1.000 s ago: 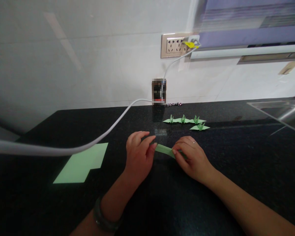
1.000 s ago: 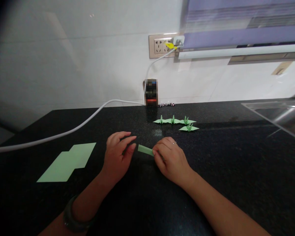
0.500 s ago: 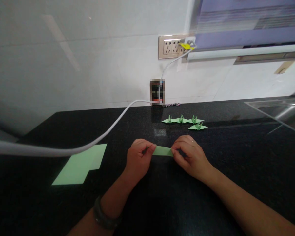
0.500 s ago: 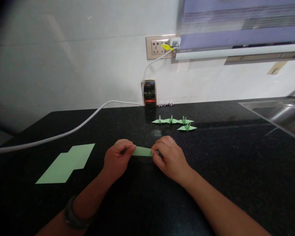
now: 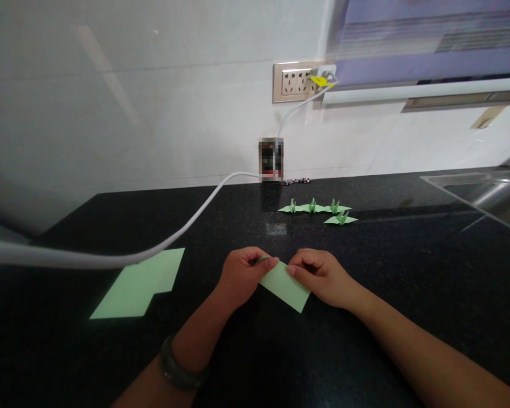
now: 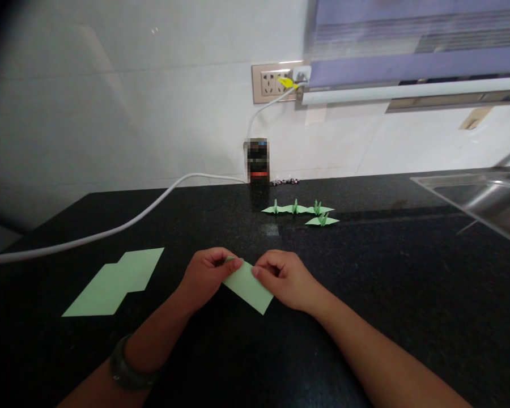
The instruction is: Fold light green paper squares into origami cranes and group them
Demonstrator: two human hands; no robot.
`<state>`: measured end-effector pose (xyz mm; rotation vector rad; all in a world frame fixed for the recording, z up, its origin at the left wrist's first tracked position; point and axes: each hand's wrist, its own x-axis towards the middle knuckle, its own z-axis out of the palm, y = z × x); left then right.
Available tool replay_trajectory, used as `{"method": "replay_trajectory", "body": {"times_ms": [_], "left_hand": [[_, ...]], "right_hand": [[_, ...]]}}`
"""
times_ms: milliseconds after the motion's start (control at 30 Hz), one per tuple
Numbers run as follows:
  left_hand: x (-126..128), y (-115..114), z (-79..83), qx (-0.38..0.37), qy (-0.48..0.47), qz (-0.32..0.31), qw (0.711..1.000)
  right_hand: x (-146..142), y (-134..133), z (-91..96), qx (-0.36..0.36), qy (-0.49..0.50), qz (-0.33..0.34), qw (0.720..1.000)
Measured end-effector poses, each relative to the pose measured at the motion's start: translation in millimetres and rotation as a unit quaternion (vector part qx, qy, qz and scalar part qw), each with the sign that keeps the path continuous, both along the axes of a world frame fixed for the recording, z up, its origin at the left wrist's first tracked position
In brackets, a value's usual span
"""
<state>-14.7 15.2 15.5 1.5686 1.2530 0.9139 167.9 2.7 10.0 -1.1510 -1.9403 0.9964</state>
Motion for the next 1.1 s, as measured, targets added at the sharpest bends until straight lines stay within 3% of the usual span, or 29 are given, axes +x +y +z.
{"method": "replay_trajectory", "body": {"times_ms": [133,233,333,400,500,667,800,900,1000,1100], "left_hand": [[-1,0,0.1,0.012,-0.028,0.056,0.998],[0,0,-0.8,0.002,-0.143,0.084,0.986],[3,-1,-2.1,-0.054,-0.293,-0.008,0.955],[4,-3,-3.7,-0.101,-0.308,-0.054,0.945],[5,-6,-6.5,-0.153,-0.285,-0.048,0.945],[6,-6,-5.3,-0.171,-0.303,-0.015,0.937],[8,-3,-0.2,-0.221,-0.37,0.025,0.902],[8,-2,1.7,-0.249,-0.392,0.032,0.885],[9,-4,1.7,-0.265,-0.395,0.003,0.88],[10,-6,0.5,-0.267,-0.393,-0.019,0.88]], "right_hand": [[-2,-2,0.4,-0.08,0.026,0.032,0.996],[-3,-1,1.6,-0.124,0.084,-0.005,0.989],[-5,-1,0.4,-0.149,0.124,-0.039,0.98],[-8,-2,-1.8,-0.173,0.128,-0.025,0.976],[-11,-3,-4.7,-0.186,0.115,0.003,0.976],[-12,-4,-6.5,-0.099,0.06,-0.004,0.993],[-7,-3,-8.6,0.092,0.0,-0.046,0.995],[-2,-2,-7.1,0.22,-0.034,-0.015,0.975],[0,-3,-3.8,0.255,-0.089,0.032,0.962],[-3,-4,-2.7,0.238,-0.074,0.047,0.967]]}}
